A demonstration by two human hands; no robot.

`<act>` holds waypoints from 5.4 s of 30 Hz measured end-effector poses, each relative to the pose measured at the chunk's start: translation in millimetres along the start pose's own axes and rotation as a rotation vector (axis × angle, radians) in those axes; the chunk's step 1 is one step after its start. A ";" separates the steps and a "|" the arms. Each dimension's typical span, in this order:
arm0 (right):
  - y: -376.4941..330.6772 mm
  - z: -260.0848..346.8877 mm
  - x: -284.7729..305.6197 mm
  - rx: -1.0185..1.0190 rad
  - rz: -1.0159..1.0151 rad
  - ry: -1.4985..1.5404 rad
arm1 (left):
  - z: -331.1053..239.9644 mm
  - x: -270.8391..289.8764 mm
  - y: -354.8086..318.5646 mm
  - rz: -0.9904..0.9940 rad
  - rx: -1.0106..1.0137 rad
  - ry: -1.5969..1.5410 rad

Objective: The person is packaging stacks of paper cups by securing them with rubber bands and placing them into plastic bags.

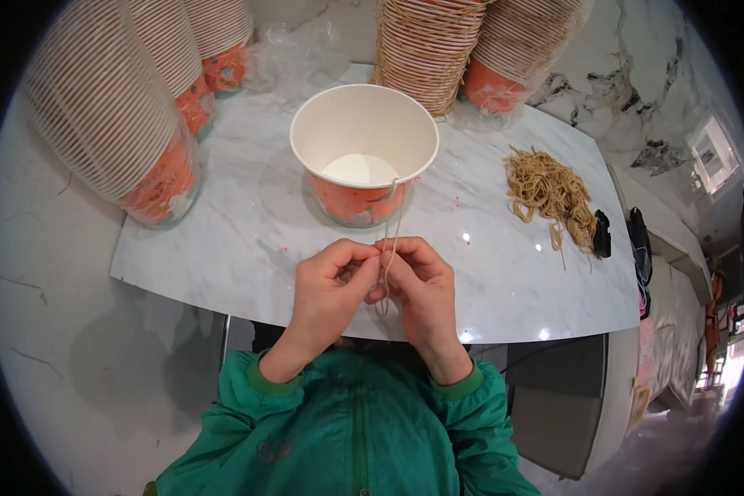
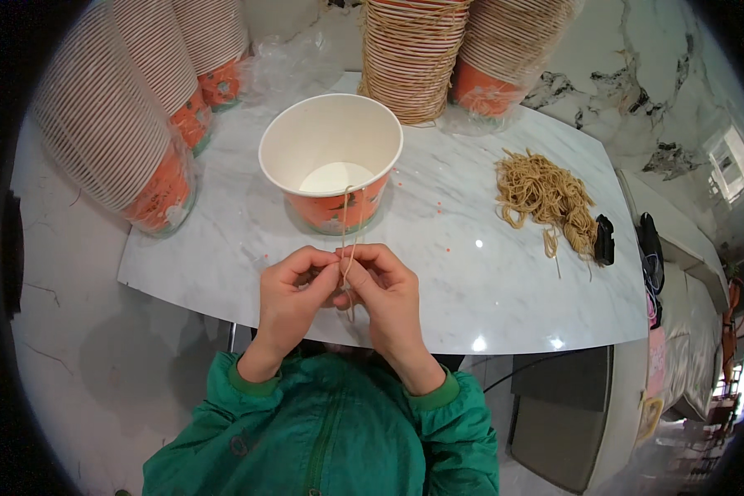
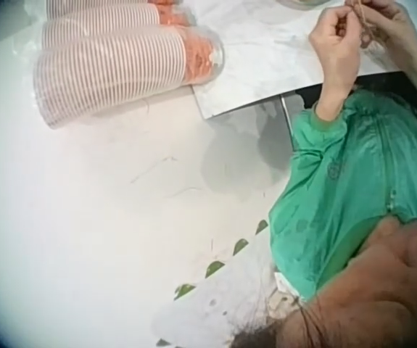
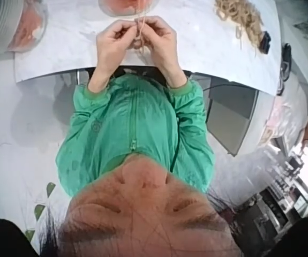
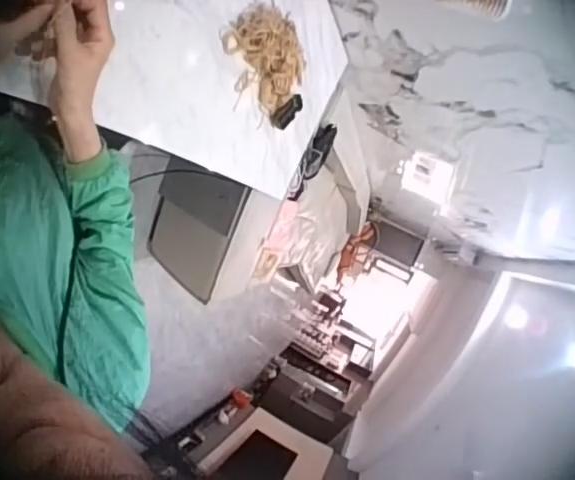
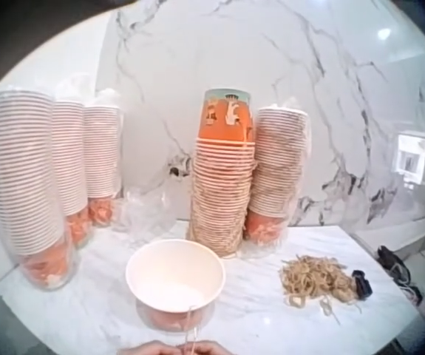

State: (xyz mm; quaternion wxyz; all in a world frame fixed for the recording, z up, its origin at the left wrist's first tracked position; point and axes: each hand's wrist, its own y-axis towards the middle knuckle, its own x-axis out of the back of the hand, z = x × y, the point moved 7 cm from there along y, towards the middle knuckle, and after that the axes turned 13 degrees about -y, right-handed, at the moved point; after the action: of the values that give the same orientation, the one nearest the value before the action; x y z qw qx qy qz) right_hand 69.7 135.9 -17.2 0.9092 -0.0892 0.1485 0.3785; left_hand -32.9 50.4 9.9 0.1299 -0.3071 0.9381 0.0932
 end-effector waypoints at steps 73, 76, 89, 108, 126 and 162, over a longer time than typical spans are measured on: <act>11.7 94.3 -77.6 0.816 0.027 -1.343 | -68.1 18.9 -6.6 -0.170 -0.999 0.560; 12.2 97.8 -76.1 0.845 0.099 -1.317 | -71.1 19.2 0.9 -0.037 -1.015 0.549; -17.3 72.4 -57.7 0.753 -0.147 -1.043 | -20.4 27.8 8.3 -0.045 -0.248 -0.252; -27.1 53.4 -38.2 0.801 -0.342 -0.859 | -31.7 3.5 -21.6 -0.141 -0.563 0.263; -5.9 14.2 -10.4 0.112 -0.066 -0.039 | -13.7 7.9 -7.2 -0.043 -0.235 -0.024; -33.0 -4.2 -6.6 -0.105 -0.031 -0.059 | -18.8 -4.8 16.4 -0.057 -0.141 -0.029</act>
State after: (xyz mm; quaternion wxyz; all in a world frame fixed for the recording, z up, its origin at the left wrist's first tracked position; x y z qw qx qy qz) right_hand 88.0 107.3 -17.3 0.9130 -0.1281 0.1003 0.3741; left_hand -42.5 61.2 30.8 0.1239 -0.3409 0.9181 0.1598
